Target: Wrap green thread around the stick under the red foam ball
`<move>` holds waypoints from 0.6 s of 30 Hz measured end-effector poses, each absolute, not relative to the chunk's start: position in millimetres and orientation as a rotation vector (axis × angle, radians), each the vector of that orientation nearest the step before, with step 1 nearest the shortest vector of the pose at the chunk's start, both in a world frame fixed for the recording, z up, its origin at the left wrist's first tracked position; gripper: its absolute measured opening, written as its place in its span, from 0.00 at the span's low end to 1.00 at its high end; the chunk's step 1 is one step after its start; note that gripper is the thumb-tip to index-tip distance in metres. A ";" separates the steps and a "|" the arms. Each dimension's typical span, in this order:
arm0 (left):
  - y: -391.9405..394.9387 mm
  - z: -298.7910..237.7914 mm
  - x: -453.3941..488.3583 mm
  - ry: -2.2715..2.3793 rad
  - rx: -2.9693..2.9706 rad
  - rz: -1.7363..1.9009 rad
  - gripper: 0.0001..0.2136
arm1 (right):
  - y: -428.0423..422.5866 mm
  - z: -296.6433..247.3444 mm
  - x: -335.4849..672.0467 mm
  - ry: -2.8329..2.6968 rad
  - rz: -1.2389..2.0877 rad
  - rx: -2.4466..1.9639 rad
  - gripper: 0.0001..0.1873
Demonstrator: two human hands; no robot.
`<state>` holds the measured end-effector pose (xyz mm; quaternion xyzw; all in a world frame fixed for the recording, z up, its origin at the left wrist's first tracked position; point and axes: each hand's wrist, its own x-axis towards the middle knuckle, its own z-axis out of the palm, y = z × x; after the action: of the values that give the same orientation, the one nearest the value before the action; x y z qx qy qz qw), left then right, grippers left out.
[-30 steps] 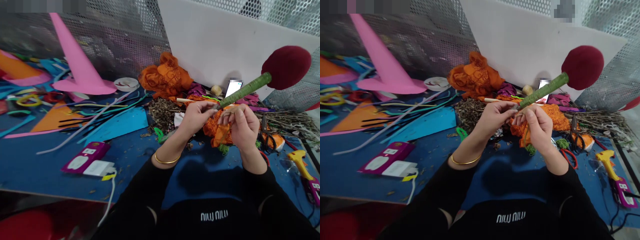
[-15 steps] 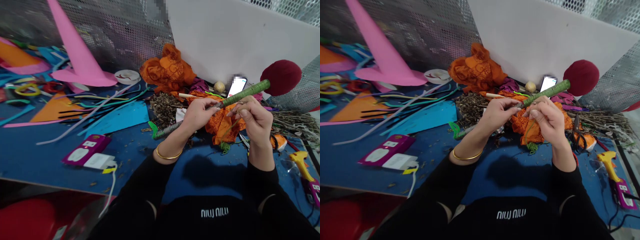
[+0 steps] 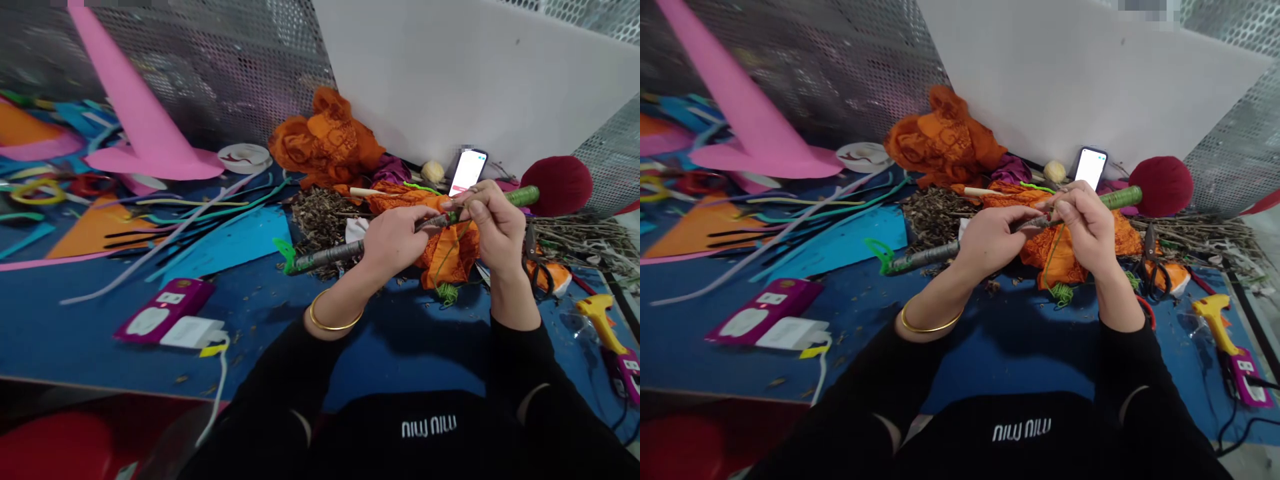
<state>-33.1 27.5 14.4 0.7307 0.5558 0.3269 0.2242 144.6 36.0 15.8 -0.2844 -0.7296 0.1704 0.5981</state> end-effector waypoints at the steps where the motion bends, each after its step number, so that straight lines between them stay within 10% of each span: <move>1: 26.2 14.9 -32.4 1.558 2.042 0.897 0.13 | 36.3 15.6 144.2 -1.682 0.420 -0.672 0.16; 18: 25.3 -7.9 -23.2 1.519 2.674 1.101 0.14 | 40.5 13.4 146.5 -1.702 0.421 -0.922 0.15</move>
<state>-23.2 25.3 -7.9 0.8170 0.4643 0.3363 -0.0623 146.5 40.5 13.4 -0.3894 -0.7185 0.1779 0.5482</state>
